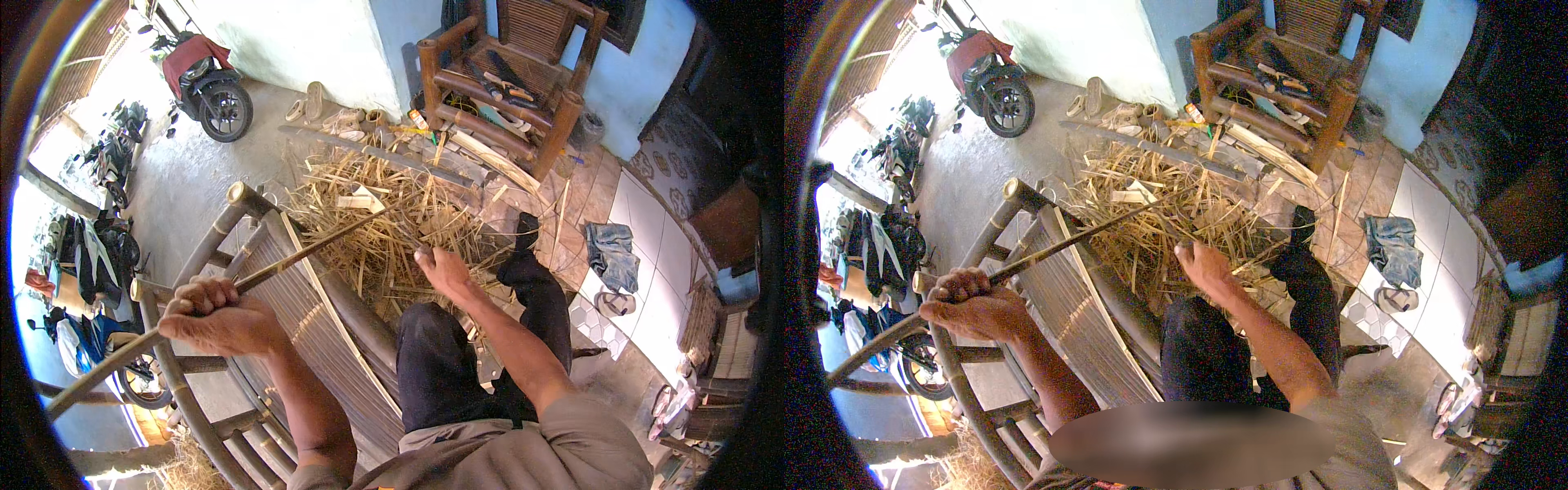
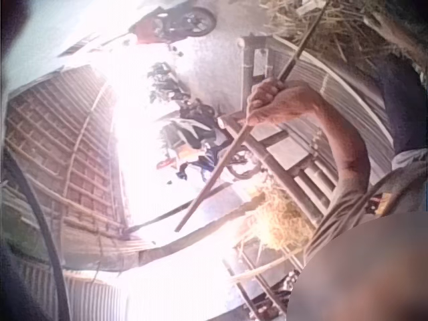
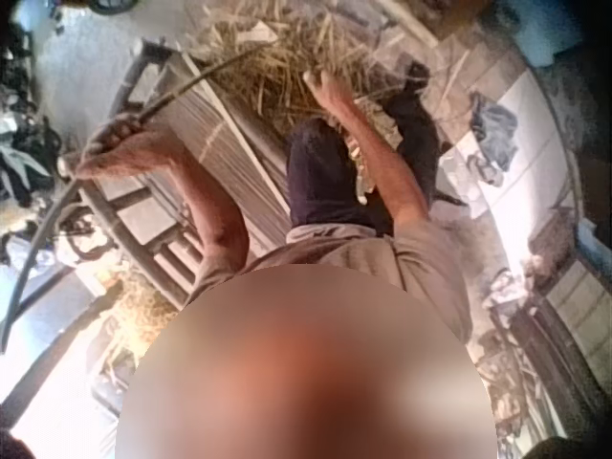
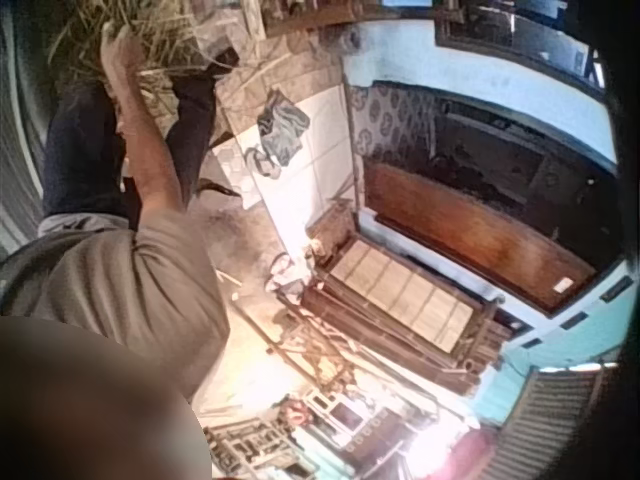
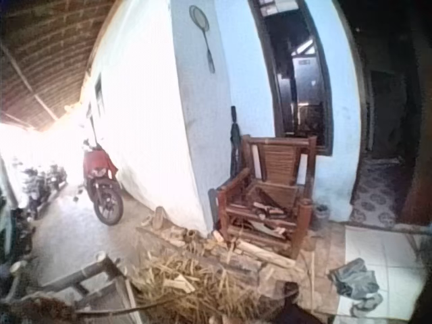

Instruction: The person splits thin bamboo strips using a knife while seated on the floor. They repeatedly hold a strip, split it lengthwise, and place the pieces onto a bamboo frame. The person occasionally adjusts the position of the strips on the frame.

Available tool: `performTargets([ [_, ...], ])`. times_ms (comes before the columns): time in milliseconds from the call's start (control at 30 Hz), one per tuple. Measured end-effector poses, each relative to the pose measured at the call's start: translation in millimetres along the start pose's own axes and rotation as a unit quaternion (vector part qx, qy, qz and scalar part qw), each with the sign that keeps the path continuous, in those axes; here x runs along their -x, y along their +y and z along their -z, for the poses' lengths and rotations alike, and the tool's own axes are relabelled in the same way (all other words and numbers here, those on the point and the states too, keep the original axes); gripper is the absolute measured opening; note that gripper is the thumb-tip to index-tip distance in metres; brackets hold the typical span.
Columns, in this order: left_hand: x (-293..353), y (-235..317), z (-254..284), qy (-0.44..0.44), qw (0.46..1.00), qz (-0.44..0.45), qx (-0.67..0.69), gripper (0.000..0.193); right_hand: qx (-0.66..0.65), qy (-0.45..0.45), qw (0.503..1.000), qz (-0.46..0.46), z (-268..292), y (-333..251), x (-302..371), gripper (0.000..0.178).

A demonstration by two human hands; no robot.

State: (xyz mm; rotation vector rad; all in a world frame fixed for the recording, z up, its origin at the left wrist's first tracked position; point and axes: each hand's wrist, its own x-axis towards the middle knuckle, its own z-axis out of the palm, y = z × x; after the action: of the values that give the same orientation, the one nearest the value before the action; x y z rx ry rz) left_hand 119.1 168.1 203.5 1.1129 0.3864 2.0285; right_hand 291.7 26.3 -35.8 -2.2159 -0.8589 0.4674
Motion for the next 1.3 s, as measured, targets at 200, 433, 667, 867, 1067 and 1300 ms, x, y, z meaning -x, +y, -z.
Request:
performTargets([
  [200,30.5,-44.9,-2.7,-0.001,0.999,0.022,-0.031,0.05,-0.08,0.037,0.977,0.193,-20.8,-13.8,31.1,0.048],
  [433,-20.2,-58.4,41.9,0.065,0.995,0.069,-0.041,0.059,-0.277,-0.084,0.944,-0.161,-12.9,18.2,5.1,0.05],
  [667,-113.1,14.0,109.9,-0.055,0.993,-0.008,0.105,0.049,-0.493,-0.301,0.786,-0.22,-59.8,-38.0,85.4,0.028],
  [867,-129.5,93.5,161.9,-0.009,0.997,-0.039,0.06,0.046,-0.183,-0.444,0.875,0.059,-127.9,-68.9,78.1,0.037],
  [1067,-101.3,161.7,227.3,0.168,0.983,-0.079,-0.007,0.05,-0.108,-0.416,0.876,0.218,-186.3,-67.5,86.8,0.041],
  [1300,-30.5,206.6,263.4,0.332,0.926,-0.145,-0.111,0.048,0.08,-0.394,0.857,0.323,-191.1,-66.7,98.7,0.043],
])
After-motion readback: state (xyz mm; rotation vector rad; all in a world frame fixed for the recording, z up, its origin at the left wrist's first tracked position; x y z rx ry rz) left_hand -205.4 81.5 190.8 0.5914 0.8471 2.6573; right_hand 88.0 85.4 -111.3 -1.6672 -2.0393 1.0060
